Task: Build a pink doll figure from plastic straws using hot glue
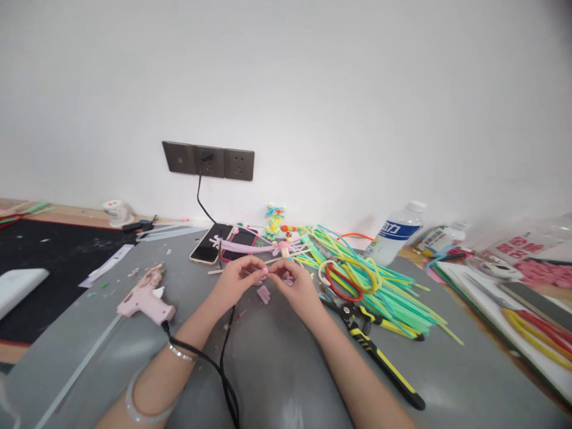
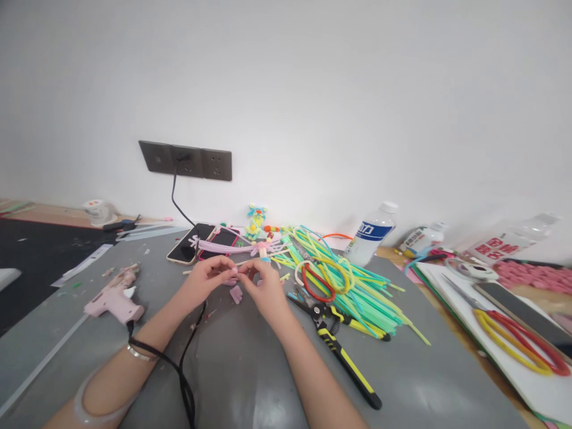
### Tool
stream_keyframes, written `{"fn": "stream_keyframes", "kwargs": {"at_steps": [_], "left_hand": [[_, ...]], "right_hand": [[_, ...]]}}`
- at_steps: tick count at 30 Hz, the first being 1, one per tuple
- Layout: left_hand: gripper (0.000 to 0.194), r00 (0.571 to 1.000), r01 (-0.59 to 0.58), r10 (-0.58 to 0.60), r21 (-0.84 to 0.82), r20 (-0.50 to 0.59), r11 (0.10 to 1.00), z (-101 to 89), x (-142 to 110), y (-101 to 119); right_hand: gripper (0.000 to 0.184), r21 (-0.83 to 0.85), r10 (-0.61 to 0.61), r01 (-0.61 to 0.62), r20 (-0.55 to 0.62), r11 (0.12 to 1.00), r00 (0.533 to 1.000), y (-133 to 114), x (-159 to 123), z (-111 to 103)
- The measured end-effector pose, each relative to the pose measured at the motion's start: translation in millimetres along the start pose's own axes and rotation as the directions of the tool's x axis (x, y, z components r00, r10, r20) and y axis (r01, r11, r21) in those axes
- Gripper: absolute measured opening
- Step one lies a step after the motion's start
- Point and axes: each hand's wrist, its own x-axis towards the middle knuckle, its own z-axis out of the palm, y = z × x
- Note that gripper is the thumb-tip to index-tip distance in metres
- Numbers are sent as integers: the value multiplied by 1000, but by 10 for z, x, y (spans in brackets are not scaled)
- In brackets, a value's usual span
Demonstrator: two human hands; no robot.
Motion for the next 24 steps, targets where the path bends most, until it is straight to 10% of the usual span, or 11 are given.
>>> {"fn": "stream_keyframes", "kwargs": {"at_steps": [7, 13, 24], "left_hand": [[25, 996, -48, 52, 55, -70, 997, 2, 10, 16], [22, 987, -66, 84, 135, -136, 989, -7, 25, 21], [20, 989, -71, 89, 155, -114, 985, 6, 8, 36]], "right_hand": [[10, -68, 8, -6, 26, 998, 1000, 6, 10, -46], [20, -342, 24, 82, 296, 936, 955, 75, -35, -71], [16, -312, 18, 117, 397, 943, 918, 27, -59, -76]]}}
